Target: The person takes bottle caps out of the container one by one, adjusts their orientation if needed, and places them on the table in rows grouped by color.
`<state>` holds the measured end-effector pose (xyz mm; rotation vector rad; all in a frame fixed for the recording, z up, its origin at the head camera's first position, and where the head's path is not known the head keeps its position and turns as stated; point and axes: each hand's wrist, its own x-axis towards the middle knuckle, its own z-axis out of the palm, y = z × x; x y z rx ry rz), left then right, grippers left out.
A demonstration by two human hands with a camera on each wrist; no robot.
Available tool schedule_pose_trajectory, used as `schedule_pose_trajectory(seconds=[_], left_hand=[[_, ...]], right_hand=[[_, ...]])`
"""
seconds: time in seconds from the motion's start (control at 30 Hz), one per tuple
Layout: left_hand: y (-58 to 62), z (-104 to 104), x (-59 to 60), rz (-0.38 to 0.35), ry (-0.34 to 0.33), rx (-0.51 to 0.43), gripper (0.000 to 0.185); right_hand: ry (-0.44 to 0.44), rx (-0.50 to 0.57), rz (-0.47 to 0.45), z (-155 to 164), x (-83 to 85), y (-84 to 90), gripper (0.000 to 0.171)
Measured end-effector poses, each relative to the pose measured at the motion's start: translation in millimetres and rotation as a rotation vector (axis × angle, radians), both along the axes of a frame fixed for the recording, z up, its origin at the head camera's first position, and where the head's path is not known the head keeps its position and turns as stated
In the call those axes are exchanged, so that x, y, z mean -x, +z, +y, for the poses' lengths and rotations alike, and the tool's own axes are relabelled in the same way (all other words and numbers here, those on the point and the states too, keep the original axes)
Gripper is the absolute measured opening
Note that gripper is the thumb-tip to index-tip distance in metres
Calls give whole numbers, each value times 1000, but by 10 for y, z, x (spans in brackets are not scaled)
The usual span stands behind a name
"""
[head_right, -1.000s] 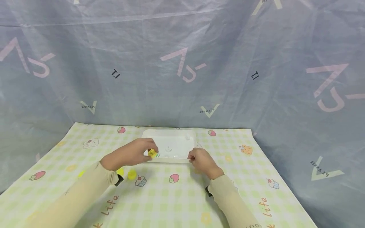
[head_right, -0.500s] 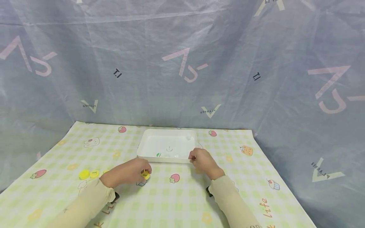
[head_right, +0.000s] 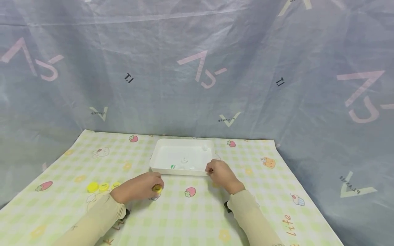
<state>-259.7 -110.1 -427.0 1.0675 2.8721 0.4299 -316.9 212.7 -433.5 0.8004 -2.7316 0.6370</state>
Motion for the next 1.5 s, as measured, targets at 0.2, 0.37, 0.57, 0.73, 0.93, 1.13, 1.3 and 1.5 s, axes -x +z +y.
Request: schedule_pose_trajectory(seconds=[0.2, 0.37, 0.57, 0.73, 0.93, 1.13, 1.3, 1.5], left_hand=[[1, 13, 10, -6, 25, 16, 12], [-25, 9, 26, 0, 22, 19, 11], [-40, 16, 34, -12, 32, 1, 24], [80, 2, 27, -3, 47, -43, 42], [455, 99, 98, 110, -1, -99, 36], [771, 349, 311, 200, -46, -73, 28], [847, 565, 554, 200, -15, 9, 25], [850, 818, 814, 119, -15, 60, 24]], right_hand=[[5, 1, 7, 15, 9, 6, 14], [7, 7, 4, 17, 2, 5, 14], [5, 7, 3, 16, 3, 0, 14], [21, 21, 12, 7, 3, -3, 15], [29, 16, 24, 3, 1, -4, 16], [28, 12, 32, 37, -4, -16, 15], [39, 18, 35, 48, 13, -33, 15], [58, 7, 46, 51, 36, -35, 15]])
